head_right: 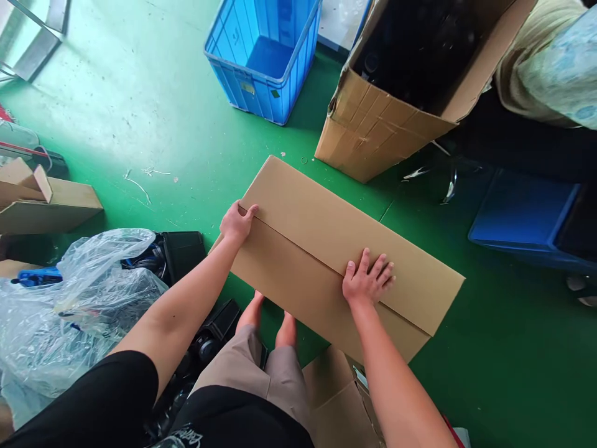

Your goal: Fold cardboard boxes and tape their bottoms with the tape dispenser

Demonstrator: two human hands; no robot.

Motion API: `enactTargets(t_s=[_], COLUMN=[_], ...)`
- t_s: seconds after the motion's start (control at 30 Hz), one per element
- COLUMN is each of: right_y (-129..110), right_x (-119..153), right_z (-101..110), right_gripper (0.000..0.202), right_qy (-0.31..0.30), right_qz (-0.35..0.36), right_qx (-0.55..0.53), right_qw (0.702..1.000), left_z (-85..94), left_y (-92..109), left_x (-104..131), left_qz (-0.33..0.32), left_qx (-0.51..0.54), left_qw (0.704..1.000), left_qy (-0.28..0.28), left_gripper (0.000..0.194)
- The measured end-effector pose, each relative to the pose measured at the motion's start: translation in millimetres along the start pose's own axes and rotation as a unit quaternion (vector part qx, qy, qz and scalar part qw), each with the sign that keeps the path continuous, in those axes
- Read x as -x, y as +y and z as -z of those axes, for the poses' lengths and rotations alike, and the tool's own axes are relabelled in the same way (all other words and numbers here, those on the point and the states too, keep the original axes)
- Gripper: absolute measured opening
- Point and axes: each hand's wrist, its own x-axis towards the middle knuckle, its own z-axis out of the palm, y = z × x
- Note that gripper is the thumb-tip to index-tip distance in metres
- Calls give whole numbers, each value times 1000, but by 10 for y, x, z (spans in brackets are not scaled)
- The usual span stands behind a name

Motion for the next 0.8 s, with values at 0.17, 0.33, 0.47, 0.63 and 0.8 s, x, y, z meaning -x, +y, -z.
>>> enactTargets(t_s=[0.17, 0.33, 0.47, 0.63, 0.8], right_y=[-3, -42, -21, 18, 30], right_x=[1, 39, 54, 70, 52], right_z=[67, -42, -169, -257, -331], right_gripper=[75, 74, 74, 74, 75], right_qy=[-9, 17, 60, 94, 94], right_qz=[-3, -10, 10, 27, 34], right_qx=[6, -5, -12, 4, 4], right_qw=[1000, 1000, 998, 995, 995], left_z=[68, 18, -27, -41, -24], left_y=[35, 8, -31, -36, -46], left_x=[41, 50, 26, 19, 3], left_qz=[13, 6, 7, 25, 37], left_qx=[21, 19, 4, 20, 27], left_qw=[1000, 1000, 1000, 998, 996], left_qy=[17, 22, 30, 50, 73], left_gripper=[81, 79, 77, 76, 72])
